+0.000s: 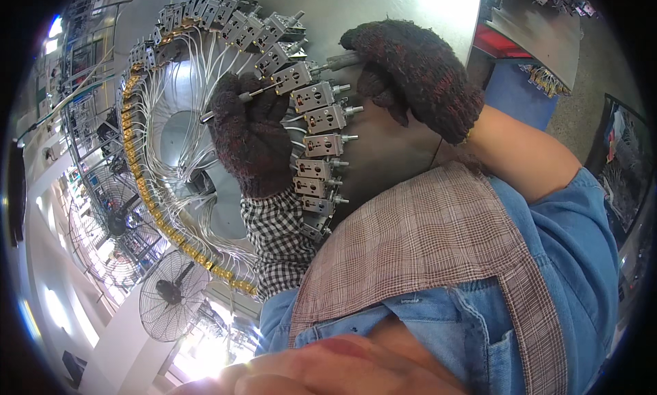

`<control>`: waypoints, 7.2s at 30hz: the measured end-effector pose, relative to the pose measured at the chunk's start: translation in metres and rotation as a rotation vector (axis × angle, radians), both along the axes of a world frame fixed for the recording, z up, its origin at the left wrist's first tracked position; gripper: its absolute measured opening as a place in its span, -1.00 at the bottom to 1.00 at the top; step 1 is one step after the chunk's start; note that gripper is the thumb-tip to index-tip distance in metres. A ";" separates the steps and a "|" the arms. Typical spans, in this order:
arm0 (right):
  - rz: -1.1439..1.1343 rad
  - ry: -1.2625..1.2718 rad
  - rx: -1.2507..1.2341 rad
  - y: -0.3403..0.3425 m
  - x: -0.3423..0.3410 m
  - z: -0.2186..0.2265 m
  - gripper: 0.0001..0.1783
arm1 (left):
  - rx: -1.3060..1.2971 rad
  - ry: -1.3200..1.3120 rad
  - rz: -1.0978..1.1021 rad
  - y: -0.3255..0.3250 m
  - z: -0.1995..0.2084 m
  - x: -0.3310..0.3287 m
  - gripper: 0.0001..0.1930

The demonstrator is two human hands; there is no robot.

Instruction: Assembling and organizing multiple wire harnesses on a circular fixture and then moving them.

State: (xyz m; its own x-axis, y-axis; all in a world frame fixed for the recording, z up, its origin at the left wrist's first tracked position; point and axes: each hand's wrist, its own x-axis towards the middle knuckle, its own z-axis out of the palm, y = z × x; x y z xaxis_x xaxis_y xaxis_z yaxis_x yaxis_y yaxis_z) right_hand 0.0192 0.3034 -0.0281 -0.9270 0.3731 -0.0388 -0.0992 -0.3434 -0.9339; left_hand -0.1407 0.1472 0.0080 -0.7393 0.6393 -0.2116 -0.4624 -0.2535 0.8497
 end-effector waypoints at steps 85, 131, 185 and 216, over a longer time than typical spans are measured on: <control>-0.175 -0.313 -0.230 -0.011 0.028 0.037 -0.57 | -0.091 0.062 -0.012 -0.007 0.008 0.025 -0.65; -0.222 -0.126 0.851 -0.012 0.022 0.026 -0.65 | -0.080 -0.039 0.156 0.007 0.014 0.032 -0.72; -0.326 -0.330 -0.295 -0.022 0.021 0.032 -0.62 | -0.028 -0.028 0.011 0.000 0.006 0.032 -0.64; -0.277 -0.260 -0.133 -0.041 0.042 0.018 -0.60 | -0.040 0.011 0.015 -0.019 -0.003 0.044 -0.65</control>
